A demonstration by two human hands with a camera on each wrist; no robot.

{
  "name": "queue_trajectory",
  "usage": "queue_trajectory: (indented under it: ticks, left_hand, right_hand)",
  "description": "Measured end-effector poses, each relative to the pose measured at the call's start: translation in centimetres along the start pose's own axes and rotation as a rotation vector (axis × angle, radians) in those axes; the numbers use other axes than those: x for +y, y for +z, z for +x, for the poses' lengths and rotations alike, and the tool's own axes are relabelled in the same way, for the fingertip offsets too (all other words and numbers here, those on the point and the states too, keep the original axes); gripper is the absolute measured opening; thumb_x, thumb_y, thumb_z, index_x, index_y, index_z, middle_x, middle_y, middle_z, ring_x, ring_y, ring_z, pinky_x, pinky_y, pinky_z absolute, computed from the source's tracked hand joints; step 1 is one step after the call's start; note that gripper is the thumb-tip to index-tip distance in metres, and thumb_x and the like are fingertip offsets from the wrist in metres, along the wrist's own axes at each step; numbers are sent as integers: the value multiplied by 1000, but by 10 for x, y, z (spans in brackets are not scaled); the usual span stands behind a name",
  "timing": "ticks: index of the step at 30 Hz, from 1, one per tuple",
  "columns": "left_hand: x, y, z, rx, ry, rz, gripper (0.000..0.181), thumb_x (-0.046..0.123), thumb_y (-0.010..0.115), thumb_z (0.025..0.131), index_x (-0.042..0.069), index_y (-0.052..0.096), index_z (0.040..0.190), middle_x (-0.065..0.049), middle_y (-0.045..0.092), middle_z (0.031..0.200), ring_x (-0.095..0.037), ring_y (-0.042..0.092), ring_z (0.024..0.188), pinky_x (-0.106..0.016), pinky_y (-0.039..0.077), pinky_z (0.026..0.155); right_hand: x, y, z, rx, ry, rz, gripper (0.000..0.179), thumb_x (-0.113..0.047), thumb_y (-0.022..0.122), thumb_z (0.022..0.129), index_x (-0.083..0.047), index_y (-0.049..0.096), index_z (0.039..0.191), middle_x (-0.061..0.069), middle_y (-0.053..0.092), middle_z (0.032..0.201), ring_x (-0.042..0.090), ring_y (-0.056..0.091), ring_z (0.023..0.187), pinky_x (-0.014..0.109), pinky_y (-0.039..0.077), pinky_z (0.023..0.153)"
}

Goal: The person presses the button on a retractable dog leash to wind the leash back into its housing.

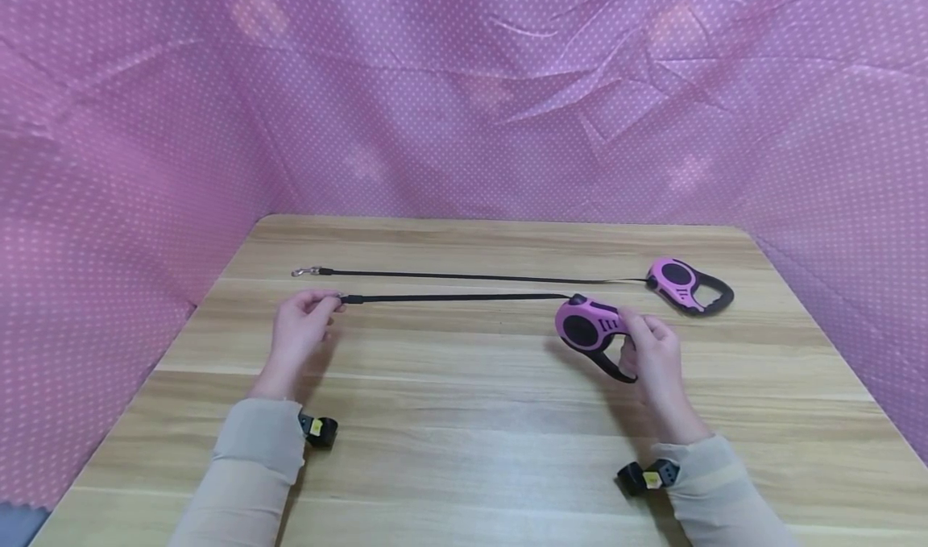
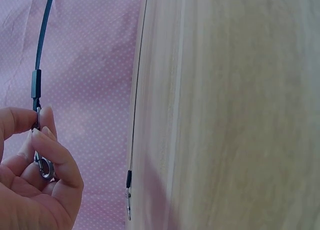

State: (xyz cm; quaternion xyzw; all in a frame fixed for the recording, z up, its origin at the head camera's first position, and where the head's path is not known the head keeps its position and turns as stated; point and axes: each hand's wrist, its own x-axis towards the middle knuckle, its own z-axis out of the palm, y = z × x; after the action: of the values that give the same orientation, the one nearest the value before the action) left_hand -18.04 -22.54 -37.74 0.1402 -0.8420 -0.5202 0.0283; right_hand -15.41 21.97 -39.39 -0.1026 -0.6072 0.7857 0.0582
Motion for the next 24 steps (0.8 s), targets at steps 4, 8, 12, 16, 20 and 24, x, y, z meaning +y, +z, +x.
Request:
queue_trajectory:
  ticks: [4,8,12,16,20,24]
  left_hand:
    - [1,2,0,-2,7,11,37,25,51,101,7,57,133,-15,65,126,-16,57,94,-28,57,77]
    - [2,3,1,-3,5,12,37,26,51,101,7,57,133,-15,65,126,-14,55,92,-28,57,76]
    - [3,6,2,-15,-4,-7,38,24,52,100,6,56,134,-15,65,126,-18,57,95,-27,57,74]
    - [2,8,2,-28,-15,-18,37,24,52,100,7,56,133,-15,64,127,-20,60,94,-26,57,74]
    - [2,10,2,-26,-13,-17,36,24,52,100,7,57,132,-15,65,125,-19,61,90,-26,57,73]
    - [3,13,3,-17,0,-8,35,24,52,100,7,58,131,-15,66,123,-19,59,91,-26,57,71]
  right_hand:
    - [1,0,1,-2,3,7,35,-24,60,99,-14,54,66,-9,33,43,4,27,38,30,10,46]
    - [2,1,1,-3,7,4,34,-25,61,99,-14,55,67,-9,33,43,3,26,38,30,10,45]
    - [2,1,1,-3,8,-1,33,-25,61,99,-14,56,68,-9,33,42,3,26,37,30,10,45]
    - [2,3,0,-5,11,3,33,-25,61,99,-14,57,68,-10,34,42,3,27,37,29,10,45]
    - [1,4,-1,-11,14,5,33,-25,61,99,-14,57,68,-9,33,43,3,27,38,29,10,45]
    - [2,4,0,-15,15,4,34,-24,60,99,-14,55,67,-9,33,43,3,27,38,29,10,45]
